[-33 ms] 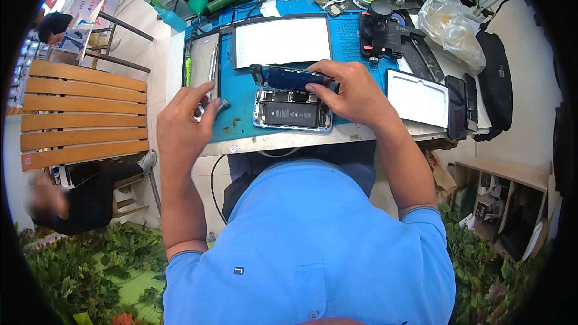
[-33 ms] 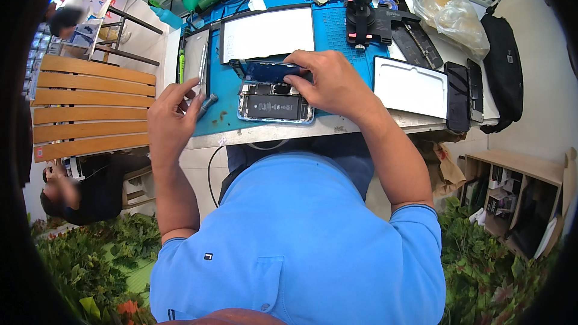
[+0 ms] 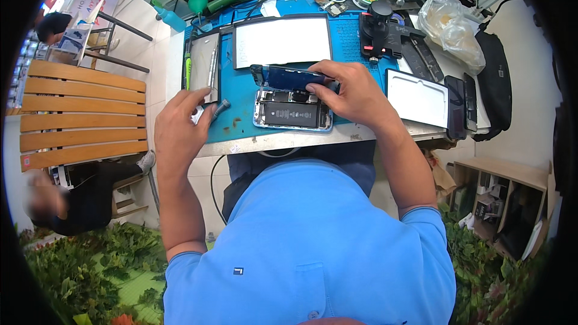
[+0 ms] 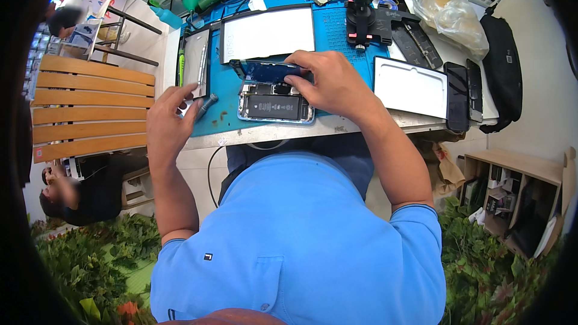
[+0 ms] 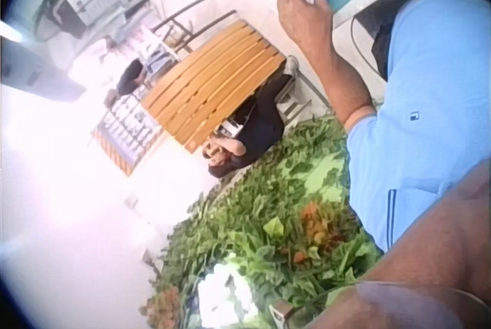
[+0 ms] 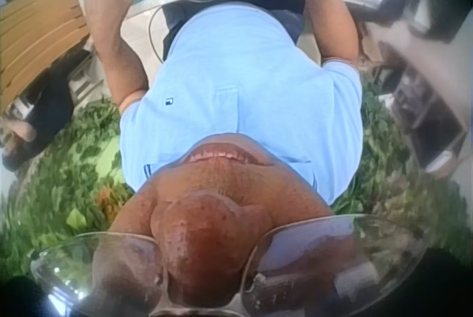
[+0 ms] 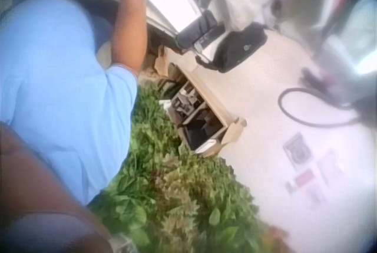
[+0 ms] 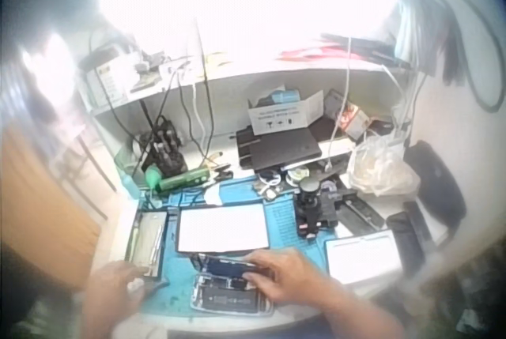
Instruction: The person disassembles a smartphone, removes the battery, and uses a screwdriver to manipulate internal components. They then reassemble the device and test the screen by interacting with the display.
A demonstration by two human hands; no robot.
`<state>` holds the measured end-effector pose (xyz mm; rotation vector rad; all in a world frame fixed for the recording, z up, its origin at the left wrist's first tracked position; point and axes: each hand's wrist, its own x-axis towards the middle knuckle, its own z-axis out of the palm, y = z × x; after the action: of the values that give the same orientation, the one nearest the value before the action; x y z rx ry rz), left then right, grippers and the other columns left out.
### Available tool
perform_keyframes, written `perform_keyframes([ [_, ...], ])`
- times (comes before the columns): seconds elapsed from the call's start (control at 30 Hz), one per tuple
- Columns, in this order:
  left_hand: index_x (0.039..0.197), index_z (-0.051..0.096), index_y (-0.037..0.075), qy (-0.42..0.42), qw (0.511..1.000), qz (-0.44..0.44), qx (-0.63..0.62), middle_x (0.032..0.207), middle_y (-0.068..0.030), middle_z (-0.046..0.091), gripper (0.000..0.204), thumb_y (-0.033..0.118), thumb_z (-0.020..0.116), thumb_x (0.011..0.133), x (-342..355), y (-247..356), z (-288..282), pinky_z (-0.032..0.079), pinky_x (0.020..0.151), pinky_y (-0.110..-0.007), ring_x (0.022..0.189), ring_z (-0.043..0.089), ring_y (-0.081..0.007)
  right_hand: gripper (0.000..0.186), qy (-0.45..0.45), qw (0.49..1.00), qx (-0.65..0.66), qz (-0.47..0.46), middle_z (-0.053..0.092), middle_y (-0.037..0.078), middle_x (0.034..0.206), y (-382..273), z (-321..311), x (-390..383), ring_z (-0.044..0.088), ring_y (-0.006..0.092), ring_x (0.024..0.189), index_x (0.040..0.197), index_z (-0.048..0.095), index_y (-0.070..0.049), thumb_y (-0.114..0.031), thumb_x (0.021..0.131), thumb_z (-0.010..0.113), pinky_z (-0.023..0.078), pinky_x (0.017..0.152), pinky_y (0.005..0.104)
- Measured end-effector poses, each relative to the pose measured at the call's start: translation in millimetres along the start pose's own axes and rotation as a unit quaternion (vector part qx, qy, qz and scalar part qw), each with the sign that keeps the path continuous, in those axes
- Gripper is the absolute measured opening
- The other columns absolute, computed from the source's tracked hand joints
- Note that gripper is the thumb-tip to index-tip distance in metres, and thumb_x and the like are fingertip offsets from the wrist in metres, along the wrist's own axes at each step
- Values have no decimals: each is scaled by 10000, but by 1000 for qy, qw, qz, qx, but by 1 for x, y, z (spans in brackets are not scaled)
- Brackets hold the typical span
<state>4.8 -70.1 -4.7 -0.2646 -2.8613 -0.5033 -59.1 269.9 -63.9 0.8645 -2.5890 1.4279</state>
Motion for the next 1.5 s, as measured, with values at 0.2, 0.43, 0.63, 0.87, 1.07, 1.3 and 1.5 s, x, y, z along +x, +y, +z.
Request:
perform_keyframes([
  [0.2,1306,780,79,-58,998,-21,-16,1063,-136,771,422,34,838,890,-25,-24,11,604,863,-423,975,763,-341,298,3,999,-8,35,810,153,998,-11,0,-4,781,255,799,1210,772,-30,-101,929,840,581,662,347],
  [0.43,1357,721,23,-40,985,-35,-164,1089,-135,758,435,-25,805,933,-25,-25,1,608,900,-357,976,755,-250,350,35,998,18,49,804,131,1055,-12,7,-14,773,217,857,1264,762,-49,-64,921,831,573,657,325],
  [0.63,1375,639,-38,86,885,-30,-456,1142,-104,722,313,30,715,1078,-19,-37,-2,626,874,-343,1018,729,-197,341,63,996,38,43,804,139,1123,-16,12,-20,791,251,941,1266,743,-21,-4,931,806,608,825,339],
  [0.87,1329,548,10,166,824,-51,-540,1166,-138,703,250,76,671,1122,-5,-34,-5,693,876,-354,975,801,-257,317,91,993,63,34,808,160,1104,-8,18,-28,805,292,972,1234,748,-15,16,922,800,611,863,365],
  [1.07,1355,520,-2,176,809,-86,-554,1183,-160,698,312,47,695,1101,34,-27,10,694,878,-353,1021,814,-308,291,102,995,19,9,802,166,1090,-11,19,-30,792,338,967,1206,746,-15,38,920,763,615,840,401],
  [1.3,1388,587,0,74,840,-68,-533,1166,-150,783,415,18,793,1028,90,-13,33,634,934,-319,1060,786,-202,354,109,994,23,24,795,156,1092,-11,26,-35,775,343,971,1221,725,-21,90,885,722,606,831,414],
  [1.5,1479,567,15,2,882,-39,-470,1168,-129,800,520,22,803,1015,112,9,50,588,937,-296,1049,762,-161,477,85,995,43,22,799,142,1087,-8,23,-36,778,346,975,1235,717,-45,129,791,704,607,850,436],
])
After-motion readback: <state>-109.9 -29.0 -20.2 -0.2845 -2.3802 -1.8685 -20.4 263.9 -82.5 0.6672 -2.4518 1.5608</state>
